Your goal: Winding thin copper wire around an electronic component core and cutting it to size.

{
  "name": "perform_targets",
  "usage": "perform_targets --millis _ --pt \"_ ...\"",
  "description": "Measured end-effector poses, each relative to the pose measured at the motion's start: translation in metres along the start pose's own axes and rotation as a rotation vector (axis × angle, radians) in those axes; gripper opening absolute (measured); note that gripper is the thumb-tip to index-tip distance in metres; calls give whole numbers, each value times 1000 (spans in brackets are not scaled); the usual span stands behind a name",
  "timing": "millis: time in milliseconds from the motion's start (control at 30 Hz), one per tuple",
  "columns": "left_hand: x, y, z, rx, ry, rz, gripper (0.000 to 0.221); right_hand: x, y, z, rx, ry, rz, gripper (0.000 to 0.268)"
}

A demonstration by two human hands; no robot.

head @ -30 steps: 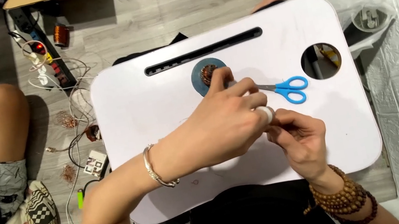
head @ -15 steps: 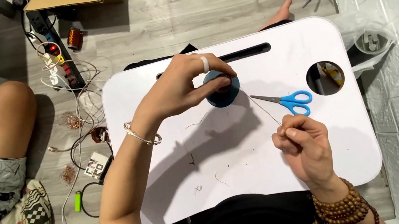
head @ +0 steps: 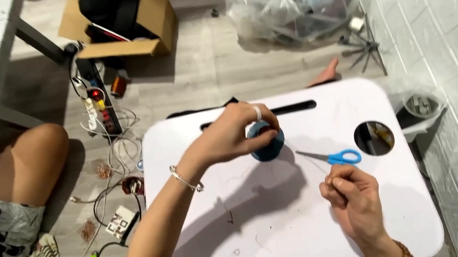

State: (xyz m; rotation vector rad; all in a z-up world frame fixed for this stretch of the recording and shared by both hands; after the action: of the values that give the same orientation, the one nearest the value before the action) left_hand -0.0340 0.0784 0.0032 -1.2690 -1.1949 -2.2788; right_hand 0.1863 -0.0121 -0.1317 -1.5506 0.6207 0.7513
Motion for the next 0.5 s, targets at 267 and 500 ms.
perform_targets --millis 267,500 --pt "-4 -4 -4 -23 22 -9 4 11 -24 15 -93 50 -412 19" --pt "-6 -4 -6 -66 3 34 4 -59 -77 68 -46 -170 -925 30"
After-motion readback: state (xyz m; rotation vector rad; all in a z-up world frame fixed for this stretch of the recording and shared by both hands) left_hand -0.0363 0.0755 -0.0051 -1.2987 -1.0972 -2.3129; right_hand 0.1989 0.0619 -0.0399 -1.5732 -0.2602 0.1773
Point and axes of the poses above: each hand's wrist, its own z-axis towards the middle knuckle, its own x-axis out of the back of the hand, y = z × x, the point moved 6 cm from there along z, towards the middle knuckle, and after that the axes turned 14 degrees about z, right-handed, at the moved point
